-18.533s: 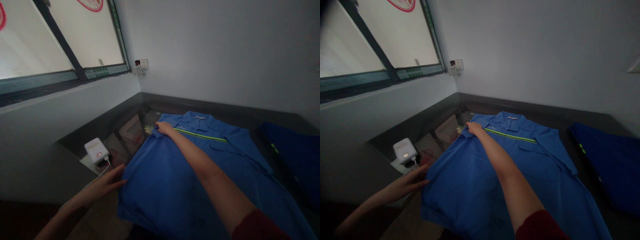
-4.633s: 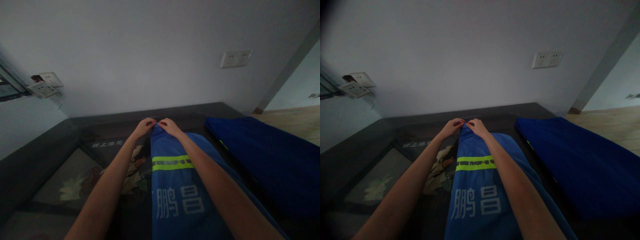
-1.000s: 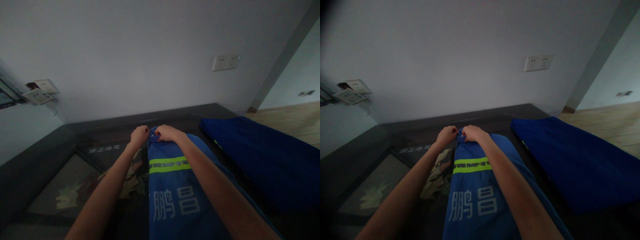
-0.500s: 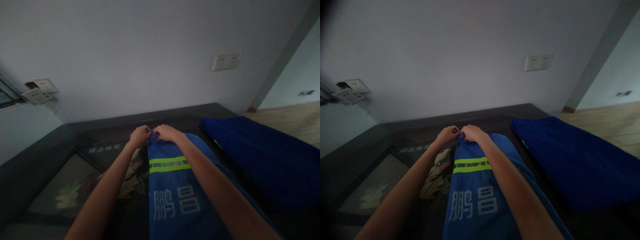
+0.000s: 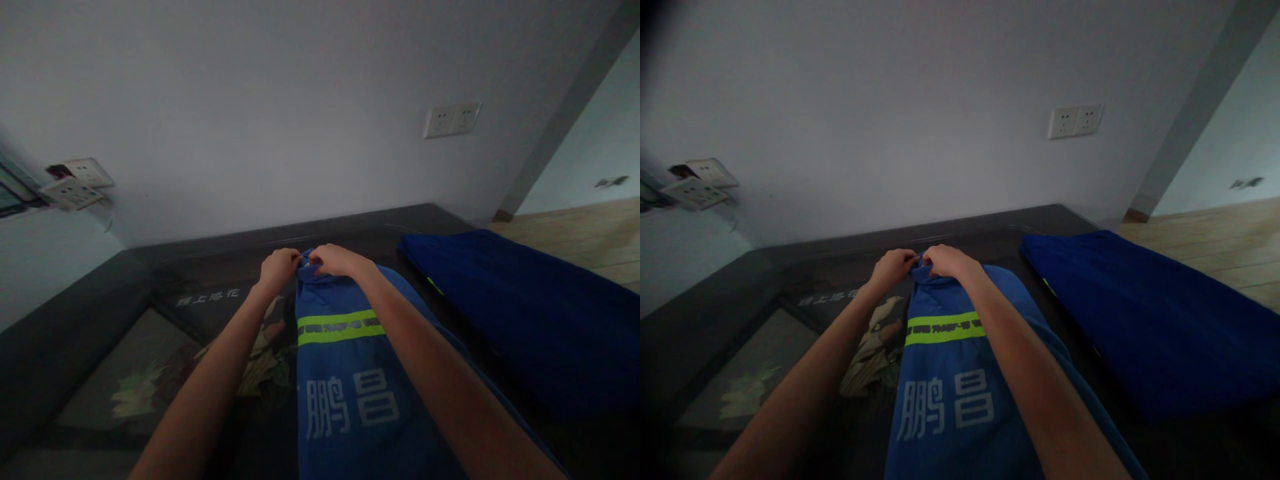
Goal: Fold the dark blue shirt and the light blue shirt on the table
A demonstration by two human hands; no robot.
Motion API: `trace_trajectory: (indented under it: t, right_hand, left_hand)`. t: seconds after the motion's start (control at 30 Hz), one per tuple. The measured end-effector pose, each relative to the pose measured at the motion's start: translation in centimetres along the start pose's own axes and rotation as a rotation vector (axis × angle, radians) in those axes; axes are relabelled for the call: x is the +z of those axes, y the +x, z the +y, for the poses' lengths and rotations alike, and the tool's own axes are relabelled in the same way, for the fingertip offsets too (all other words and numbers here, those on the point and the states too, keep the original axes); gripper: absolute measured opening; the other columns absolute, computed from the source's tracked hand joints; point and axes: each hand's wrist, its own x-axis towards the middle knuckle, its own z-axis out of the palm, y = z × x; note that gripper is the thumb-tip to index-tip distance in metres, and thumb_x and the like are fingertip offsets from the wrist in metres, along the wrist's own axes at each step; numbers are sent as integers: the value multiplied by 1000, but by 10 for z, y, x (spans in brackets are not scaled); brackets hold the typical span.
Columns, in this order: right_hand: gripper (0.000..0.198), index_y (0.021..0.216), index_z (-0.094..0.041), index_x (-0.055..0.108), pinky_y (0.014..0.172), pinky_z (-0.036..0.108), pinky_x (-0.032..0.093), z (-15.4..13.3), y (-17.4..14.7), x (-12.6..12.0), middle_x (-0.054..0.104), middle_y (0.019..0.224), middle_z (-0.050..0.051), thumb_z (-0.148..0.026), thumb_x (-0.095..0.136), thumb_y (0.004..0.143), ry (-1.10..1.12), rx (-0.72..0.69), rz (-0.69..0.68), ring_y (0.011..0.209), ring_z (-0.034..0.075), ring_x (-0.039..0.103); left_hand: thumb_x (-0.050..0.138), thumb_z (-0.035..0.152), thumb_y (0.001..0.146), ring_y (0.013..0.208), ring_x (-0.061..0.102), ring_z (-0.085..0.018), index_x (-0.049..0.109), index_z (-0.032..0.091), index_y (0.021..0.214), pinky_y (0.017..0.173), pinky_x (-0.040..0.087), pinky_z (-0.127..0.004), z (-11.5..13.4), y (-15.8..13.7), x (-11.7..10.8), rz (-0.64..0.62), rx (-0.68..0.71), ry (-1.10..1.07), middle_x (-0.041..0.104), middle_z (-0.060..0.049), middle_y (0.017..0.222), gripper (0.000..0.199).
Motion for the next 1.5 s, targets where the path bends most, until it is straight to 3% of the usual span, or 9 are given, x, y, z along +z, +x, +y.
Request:
trace_trajectory:
  t: [0.2, 0.33, 0.47, 0.6, 0.87, 1.03, 1.23, 1.33, 1.5]
  right_hand:
    - [29, 111, -26, 61, 79, 29, 43, 11, 7, 18, 67, 108, 4, -17, 62, 83, 42, 82, 233, 98, 21, 62]
    - [36, 123, -27, 51, 81, 32, 45, 15, 17, 51, 65, 113, 5, -16, 53, 89, 78, 172, 402, 102, 22, 61]
    - [33, 122, -24, 50, 84, 30, 45, 22, 24, 74, 63, 115, 5, -18, 53, 90, 130, 217, 504, 105, 19, 58]
    - [26, 118, -22, 53, 82, 28, 44, 29, 23, 69, 63, 110, 7, -22, 49, 92, 140, 286, 616, 99, 18, 58]
    - [20, 95, -21, 66, 80, 30, 43, 48, 20, 73, 67, 102, 8, -36, 53, 92, -15, 430, 389, 99, 21, 59]
    - [23, 106, -17, 61, 87, 36, 40, 47, 21, 88, 64, 110, 13, -30, 46, 95, -111, 425, 411, 106, 24, 55]
    - [29, 107, -18, 59, 85, 33, 41, 40, 15, 79, 63, 110, 11, -26, 33, 99, -83, 432, 499, 105, 22, 54]
    - [30, 106, -19, 61, 85, 31, 42, 35, 7, 68, 63, 109, 9, -24, 32, 99, -43, 364, 524, 104, 20, 55]
    - [29, 116, -18, 61, 90, 30, 41, 25, -12, 68, 63, 115, 10, -26, 41, 96, -44, 208, 390, 109, 20, 55]
  left_hand:
    - [37, 40, 95, 87, 65, -22, 68, 20, 98, 73, 45, -27, -9, 11, 14, 46, -45, -263, 71, -8, 95, 37]
    - [51, 43, 89, 84, 65, -20, 58, 18, 118, 73, 47, -27, -19, 13, 37, 54, -120, -415, 70, -9, 99, 38]
    - [62, 31, 84, 87, 64, -19, 56, 17, 118, 76, 48, -26, -25, 12, 58, 105, -162, -420, 68, -7, 97, 37]
    - [58, 31, 86, 95, 62, -21, 59, 19, 109, 82, 47, -30, -23, 10, 70, 172, -123, -304, 66, -8, 103, 26]
    - [50, 30, 89, 117, 49, -28, 57, 23, 120, 97, 40, -45, -13, 4, 59, 295, 32, -33, 55, -10, 127, 33]
    - [41, 26, 93, 131, 41, -22, 58, 17, 122, 113, 24, -40, 4, 5, 65, 87, 357, -50, 52, -10, 138, 34]
    - [32, 33, 96, 142, 24, -22, 33, 16, 144, 115, 18, -45, 4, 4, 83, -100, 301, -43, 30, -11, 152, 51]
    - [33, 32, 95, 142, 22, -22, 33, 16, 144, 115, 16, -45, 2, 4, 87, -103, 281, -36, 29, -11, 152, 51]
    - [38, 31, 94, 139, 31, -22, 42, 18, 138, 115, 20, -44, 1, 5, 87, -41, 304, -142, 38, -11, 149, 47]
